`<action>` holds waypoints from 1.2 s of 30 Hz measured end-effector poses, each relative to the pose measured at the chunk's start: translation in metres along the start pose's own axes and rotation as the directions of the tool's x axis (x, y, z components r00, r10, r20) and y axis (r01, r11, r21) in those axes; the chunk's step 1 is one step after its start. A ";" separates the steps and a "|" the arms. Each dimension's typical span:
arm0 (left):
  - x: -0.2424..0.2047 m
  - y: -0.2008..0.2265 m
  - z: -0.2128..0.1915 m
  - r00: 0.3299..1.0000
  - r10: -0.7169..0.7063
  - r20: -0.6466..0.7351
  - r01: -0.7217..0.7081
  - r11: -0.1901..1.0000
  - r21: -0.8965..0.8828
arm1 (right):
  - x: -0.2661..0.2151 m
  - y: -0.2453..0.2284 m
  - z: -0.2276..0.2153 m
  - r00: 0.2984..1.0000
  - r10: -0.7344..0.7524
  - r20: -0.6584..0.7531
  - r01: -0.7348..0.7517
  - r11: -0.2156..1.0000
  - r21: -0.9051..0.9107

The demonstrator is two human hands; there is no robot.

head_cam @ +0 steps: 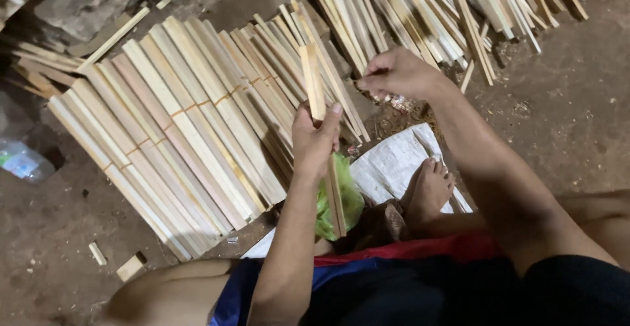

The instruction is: The person is organizing and bundling thin wooden strips by sliding them into groups secured with rubber bands.

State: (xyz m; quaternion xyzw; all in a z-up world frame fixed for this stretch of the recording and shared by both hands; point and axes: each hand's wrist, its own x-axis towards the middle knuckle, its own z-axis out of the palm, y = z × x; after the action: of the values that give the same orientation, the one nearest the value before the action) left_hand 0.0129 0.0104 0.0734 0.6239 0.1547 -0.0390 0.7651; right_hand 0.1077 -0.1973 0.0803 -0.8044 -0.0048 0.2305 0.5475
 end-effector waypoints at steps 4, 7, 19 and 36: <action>-0.012 0.028 0.000 1.000 -0.030 -0.007 0.030 0.997 -0.066 | -0.025 -0.049 0.033 0.988 -0.054 0.147 0.063 0.996 -0.060; -0.012 0.031 -0.008 0.999 -0.047 -0.020 0.044 0.990 -0.134 | -0.018 -0.041 0.048 0.965 -0.164 0.205 0.163 0.986 0.020; 0.000 0.011 -0.023 0.925 0.089 0.369 0.037 0.946 -0.321 | 0.022 0.012 0.050 0.963 -0.027 0.269 -0.217 0.515 0.829; 0.019 0.000 -0.038 0.962 -0.153 0.227 0.237 0.880 -0.411 | -0.065 -0.092 0.040 0.825 -0.377 0.420 0.422 0.906 -0.015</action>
State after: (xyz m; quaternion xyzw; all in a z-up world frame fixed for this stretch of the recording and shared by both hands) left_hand 0.0237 0.0501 0.0612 0.4120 0.1490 -0.1393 0.8880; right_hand 0.0567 -0.1420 0.1732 -0.7476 -0.2996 0.2726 0.5264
